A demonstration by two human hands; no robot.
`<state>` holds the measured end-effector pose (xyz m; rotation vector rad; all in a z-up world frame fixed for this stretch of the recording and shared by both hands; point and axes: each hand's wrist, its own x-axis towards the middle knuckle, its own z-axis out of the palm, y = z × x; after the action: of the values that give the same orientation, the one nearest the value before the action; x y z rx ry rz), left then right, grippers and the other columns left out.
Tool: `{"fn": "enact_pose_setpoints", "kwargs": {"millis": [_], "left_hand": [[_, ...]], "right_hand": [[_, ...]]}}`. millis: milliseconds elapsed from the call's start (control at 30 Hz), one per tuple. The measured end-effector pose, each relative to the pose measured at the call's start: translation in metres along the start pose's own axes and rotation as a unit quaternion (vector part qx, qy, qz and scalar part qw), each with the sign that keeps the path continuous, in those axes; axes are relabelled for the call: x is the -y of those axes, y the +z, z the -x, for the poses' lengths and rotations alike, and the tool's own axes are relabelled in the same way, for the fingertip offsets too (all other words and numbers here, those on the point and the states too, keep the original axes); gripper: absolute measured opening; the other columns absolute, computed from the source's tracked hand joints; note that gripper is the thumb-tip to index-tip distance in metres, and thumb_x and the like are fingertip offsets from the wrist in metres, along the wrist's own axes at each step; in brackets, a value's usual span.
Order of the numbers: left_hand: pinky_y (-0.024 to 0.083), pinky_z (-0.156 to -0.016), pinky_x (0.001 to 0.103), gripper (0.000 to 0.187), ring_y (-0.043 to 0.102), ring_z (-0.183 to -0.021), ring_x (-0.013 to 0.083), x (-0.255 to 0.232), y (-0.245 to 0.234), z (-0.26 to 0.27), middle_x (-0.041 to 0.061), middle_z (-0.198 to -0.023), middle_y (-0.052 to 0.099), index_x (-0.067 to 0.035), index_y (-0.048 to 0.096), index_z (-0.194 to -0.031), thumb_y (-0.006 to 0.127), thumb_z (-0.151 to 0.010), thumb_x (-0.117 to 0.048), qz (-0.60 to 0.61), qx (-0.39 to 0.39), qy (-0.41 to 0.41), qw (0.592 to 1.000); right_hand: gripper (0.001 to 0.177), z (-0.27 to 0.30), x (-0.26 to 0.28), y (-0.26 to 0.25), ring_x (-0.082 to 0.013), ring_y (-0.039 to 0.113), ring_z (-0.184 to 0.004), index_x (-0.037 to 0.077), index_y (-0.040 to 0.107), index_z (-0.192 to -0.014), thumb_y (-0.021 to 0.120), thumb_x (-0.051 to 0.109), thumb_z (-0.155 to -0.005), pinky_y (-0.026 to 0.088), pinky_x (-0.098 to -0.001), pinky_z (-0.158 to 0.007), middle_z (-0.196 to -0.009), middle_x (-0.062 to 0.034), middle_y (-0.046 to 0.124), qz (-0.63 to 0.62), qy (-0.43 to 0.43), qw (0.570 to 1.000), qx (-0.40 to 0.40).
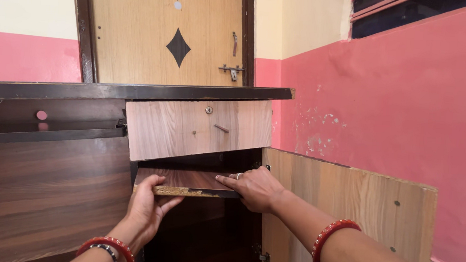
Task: The person assembles a wooden cabinet by inserting a drawer and a shelf, then wipes the interior and the shelf with a cloth. They place a stack of papers and books into the cabinet.
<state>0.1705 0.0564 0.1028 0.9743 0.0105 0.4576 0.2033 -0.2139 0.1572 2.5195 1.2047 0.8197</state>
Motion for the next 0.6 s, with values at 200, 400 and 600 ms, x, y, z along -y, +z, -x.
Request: {"fn": "enact_pose_setpoints", "kwargs": {"millis": [200,400,600], "left_hand": [[0.063,-0.090,0.048,0.038,0.067,-0.103,0.0367,0.008,-0.009,-0.005,0.021,-0.112,0.057,0.002,0.050,-0.121,0.055,-0.094,-0.024,-0.002,-0.010,0.002,1.000],[0.064,-0.088,0.048,0.041,0.068,-0.104,0.0369,0.011,-0.010,-0.026,0.021,-0.116,0.056,0.004,0.049,-0.122,0.056,-0.094,-0.024,0.003,-0.030,0.007,1.000],[0.064,-0.086,0.048,0.041,0.068,-0.103,0.0382,0.016,-0.006,-0.041,0.023,-0.117,0.056,0.006,0.051,-0.122,0.055,-0.095,-0.024,0.007,-0.043,0.016,0.999]], "right_hand": [[0.082,-0.012,0.000,0.036,-0.0317,0.071,-0.095,0.024,0.044,-0.152,0.060,-0.001,-0.075,0.055,-0.0483,-0.070,-0.126,-0.0112,0.069,-0.024,0.006,0.997,-0.067],[0.083,-0.030,0.000,0.063,-0.0308,0.071,-0.098,0.029,0.052,-0.147,0.061,-0.006,-0.072,0.055,-0.0459,-0.073,-0.124,-0.0109,0.070,-0.063,0.046,0.989,-0.128],[0.077,-0.043,0.001,0.070,-0.0309,0.071,-0.093,0.029,0.058,-0.143,0.061,-0.007,-0.074,0.055,-0.0456,-0.071,-0.112,-0.0093,0.073,-0.097,0.088,0.982,-0.140]]}}
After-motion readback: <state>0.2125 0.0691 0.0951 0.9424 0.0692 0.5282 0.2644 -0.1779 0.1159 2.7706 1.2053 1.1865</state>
